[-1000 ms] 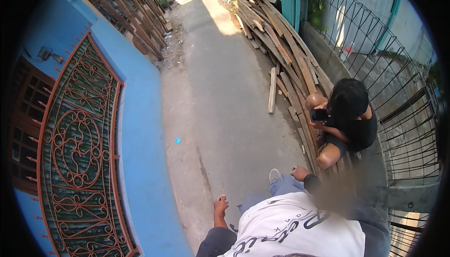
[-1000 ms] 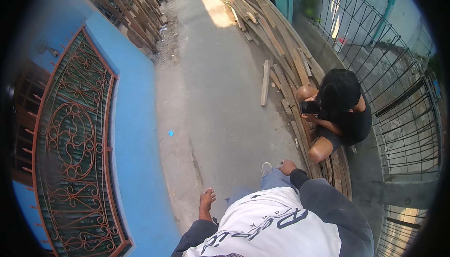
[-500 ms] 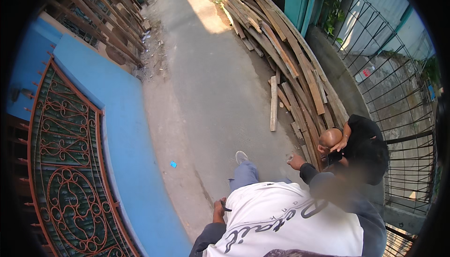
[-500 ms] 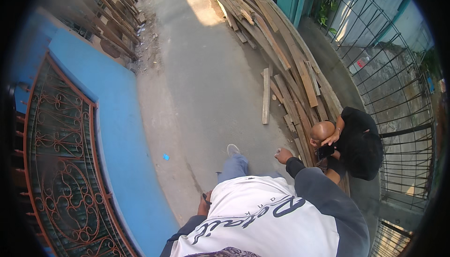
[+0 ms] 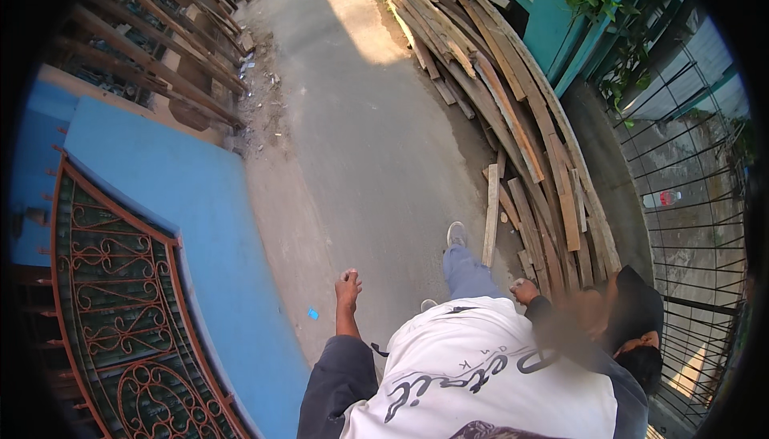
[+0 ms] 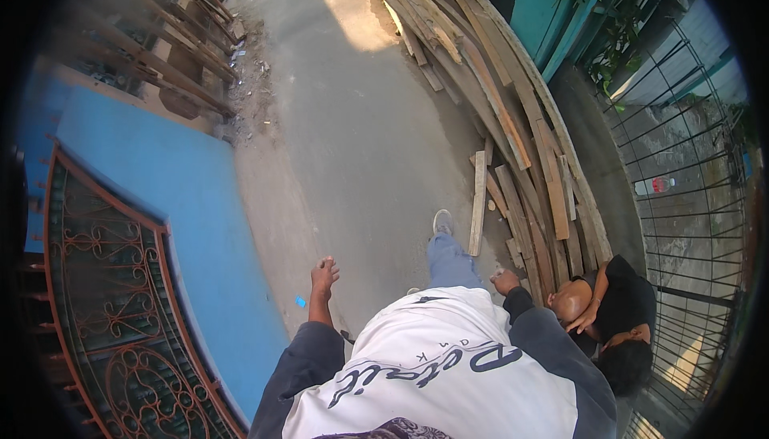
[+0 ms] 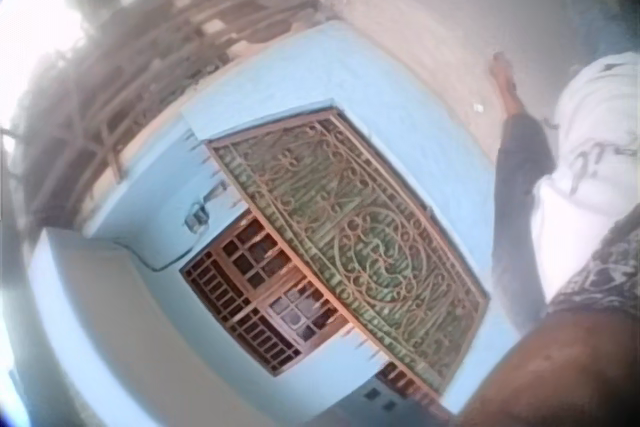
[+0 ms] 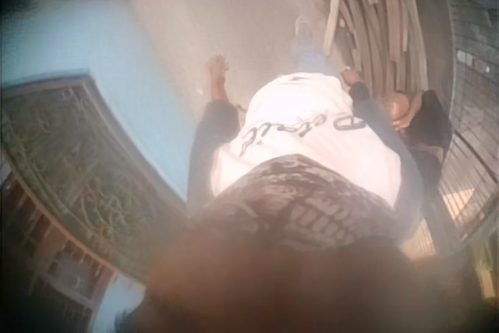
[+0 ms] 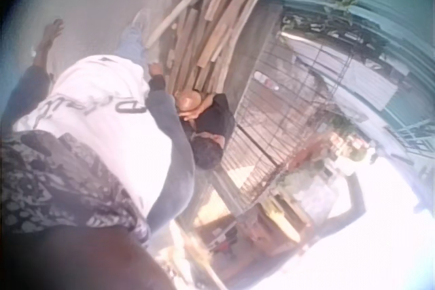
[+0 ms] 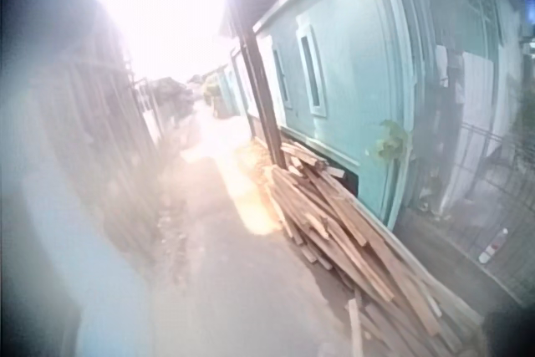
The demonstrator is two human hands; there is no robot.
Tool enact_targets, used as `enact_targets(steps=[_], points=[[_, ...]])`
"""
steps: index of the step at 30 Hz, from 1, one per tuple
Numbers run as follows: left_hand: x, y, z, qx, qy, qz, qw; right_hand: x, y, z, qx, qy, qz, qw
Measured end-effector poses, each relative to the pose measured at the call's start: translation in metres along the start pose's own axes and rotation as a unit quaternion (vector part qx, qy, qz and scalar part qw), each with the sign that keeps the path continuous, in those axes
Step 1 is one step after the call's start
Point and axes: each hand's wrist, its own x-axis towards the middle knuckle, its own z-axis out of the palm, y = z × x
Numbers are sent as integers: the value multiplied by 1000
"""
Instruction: The person walks along a narrow alleyway and picks up wooden planks from a pile. They carry the planks to a nearby doorway and place them on the ground. The person repeats this process several times, moving more planks from the pile to the doorway.
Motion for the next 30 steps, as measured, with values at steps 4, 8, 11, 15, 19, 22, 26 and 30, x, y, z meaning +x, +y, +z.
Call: enact_targets(steps=[4,8,11,15,19,22,26,30], points=[[4,-5,43,46,-24,-109,993,40,-111,-77,-15,-20,-12,1000],[31,-24,60,-12,-4,-162,987,107,-220,-156,-71,58,-136,986],[58,-33,60,-8,-60,-134,989,163,-288,-198,-27,99,-177,979],[105,19,85,37,-34,-187,981,235,-338,-224,64,86,-168,980],[182,101,87,-4,2,-194,981,267,-379,-203,72,28,-107,991],[251,182,100,-4,-16,-184,983,307,-338,-190,-54,78,-137,986],[335,279,94,19,-43,-190,981,306,-365,-196,-21,-14,42,999],[423,398,65,32,-37,-123,991,290,-510,-225,109,-9,76,991]])
